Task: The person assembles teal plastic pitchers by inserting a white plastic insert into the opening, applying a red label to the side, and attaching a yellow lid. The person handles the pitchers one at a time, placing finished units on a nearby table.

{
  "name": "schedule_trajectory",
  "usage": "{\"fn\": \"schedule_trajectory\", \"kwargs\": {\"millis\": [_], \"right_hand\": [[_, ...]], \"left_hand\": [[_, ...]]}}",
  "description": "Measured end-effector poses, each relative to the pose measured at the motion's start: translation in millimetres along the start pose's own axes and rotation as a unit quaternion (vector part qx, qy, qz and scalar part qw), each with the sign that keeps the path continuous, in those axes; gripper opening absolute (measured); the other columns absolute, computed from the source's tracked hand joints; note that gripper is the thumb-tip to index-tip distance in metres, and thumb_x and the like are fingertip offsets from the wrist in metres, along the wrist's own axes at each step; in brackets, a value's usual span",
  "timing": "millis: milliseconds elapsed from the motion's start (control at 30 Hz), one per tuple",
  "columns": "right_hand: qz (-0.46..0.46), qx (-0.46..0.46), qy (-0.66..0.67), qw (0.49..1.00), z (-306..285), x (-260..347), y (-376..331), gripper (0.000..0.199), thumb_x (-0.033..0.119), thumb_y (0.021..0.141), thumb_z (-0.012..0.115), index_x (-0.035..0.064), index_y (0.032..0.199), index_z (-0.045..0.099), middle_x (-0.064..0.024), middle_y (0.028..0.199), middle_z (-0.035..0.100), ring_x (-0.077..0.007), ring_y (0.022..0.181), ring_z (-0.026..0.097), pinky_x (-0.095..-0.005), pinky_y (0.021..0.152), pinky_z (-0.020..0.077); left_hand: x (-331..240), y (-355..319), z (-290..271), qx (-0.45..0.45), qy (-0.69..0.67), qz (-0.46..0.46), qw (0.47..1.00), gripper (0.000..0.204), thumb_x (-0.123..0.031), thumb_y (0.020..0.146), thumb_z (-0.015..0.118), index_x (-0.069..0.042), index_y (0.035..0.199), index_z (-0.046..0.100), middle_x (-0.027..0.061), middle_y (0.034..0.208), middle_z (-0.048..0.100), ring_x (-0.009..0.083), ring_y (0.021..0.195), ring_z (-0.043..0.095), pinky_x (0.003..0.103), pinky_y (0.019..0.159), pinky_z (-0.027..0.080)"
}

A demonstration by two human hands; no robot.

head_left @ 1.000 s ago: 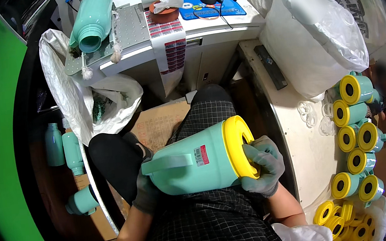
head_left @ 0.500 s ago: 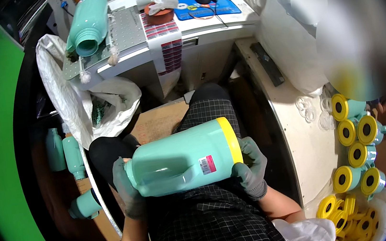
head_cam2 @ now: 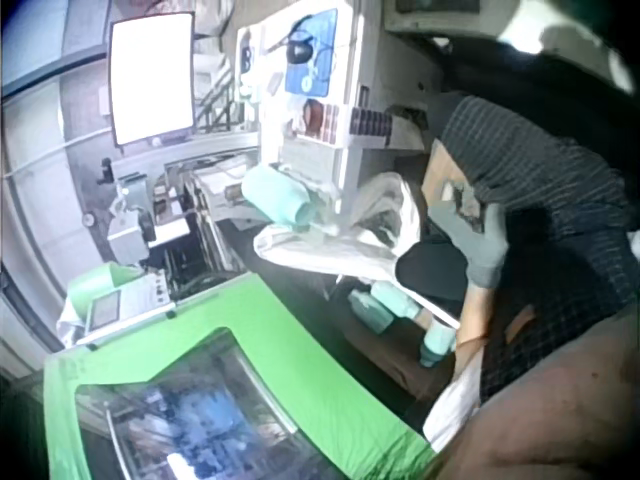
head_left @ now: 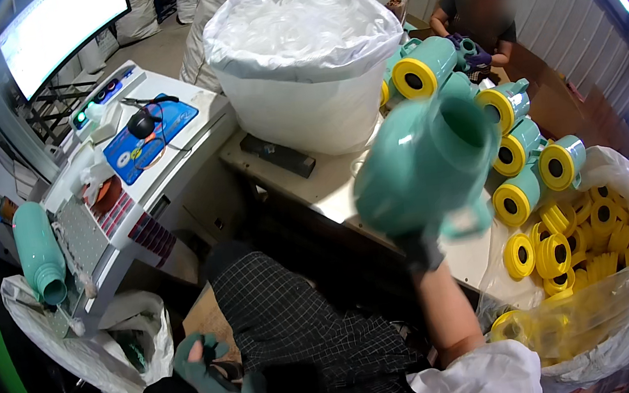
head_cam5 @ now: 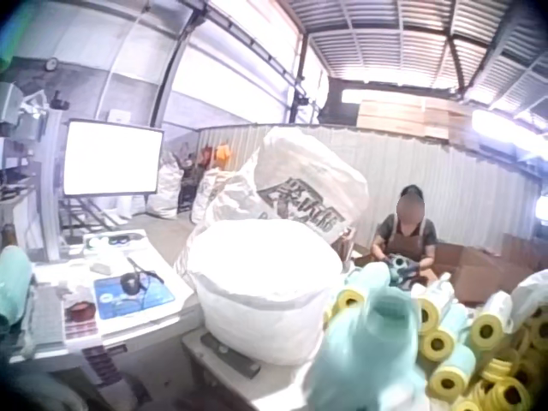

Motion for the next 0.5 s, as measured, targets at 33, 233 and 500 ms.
{"fn": "schedule_trajectory", "kwargs": {"millis": [33,233,500], "right_hand": [[-0.082,-0.001,-0.018,0.996,-6.7,38.4,21.3,0.057,0.049,0.106,0.051,0.0102,0.148,0.052,-0.0126,0.145,0.059,-0.0311,0.132,0.056,-0.0508,0.111,0.0489],[-0.184,-0.142,0.081,0.969,7.1,201.3,182.4,0.058,0.047,0.099,0.042,0.0104,0.142,0.059,-0.0151,0.14,0.064,-0.034,0.128,0.064,-0.0536,0.11,0.0515],[-0.188,0.107,-0.239,0.947,77.0,67.9,196.1,0.035,0.015,0.102,0.059,0.0067,0.137,0.058,-0.0058,0.112,0.064,-0.0199,0.1,0.062,-0.0351,0.093,0.0542]], "left_hand": [[12.7,-1.0,3.8,0.047,-0.003,-0.053,0.997,0.068,-0.006,0.08,0.062,-0.002,0.146,0.045,0.0128,0.135,0.045,0.023,0.114,0.053,0.037,0.098,0.048],[34.6,-6.1,31.5,0.103,-0.01,-0.169,0.98,0.056,0.003,0.081,0.061,0.001,0.136,0.05,0.0108,0.127,0.048,0.0184,0.105,0.052,0.033,0.091,0.048],[57.1,-42.5,-34.3,-0.013,0.077,-0.128,0.989,0.047,0.006,0.095,0.06,-0.004,0.139,0.049,0.0061,0.114,0.052,0.0121,0.096,0.054,0.028,0.082,0.05]]}}
Point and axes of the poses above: each hand's wrist, its own y-axis towards the middle knuckle, its own z-axis out of the palm, x = y × z, the point moved 5 cm from there along y, towards the middle knuckle
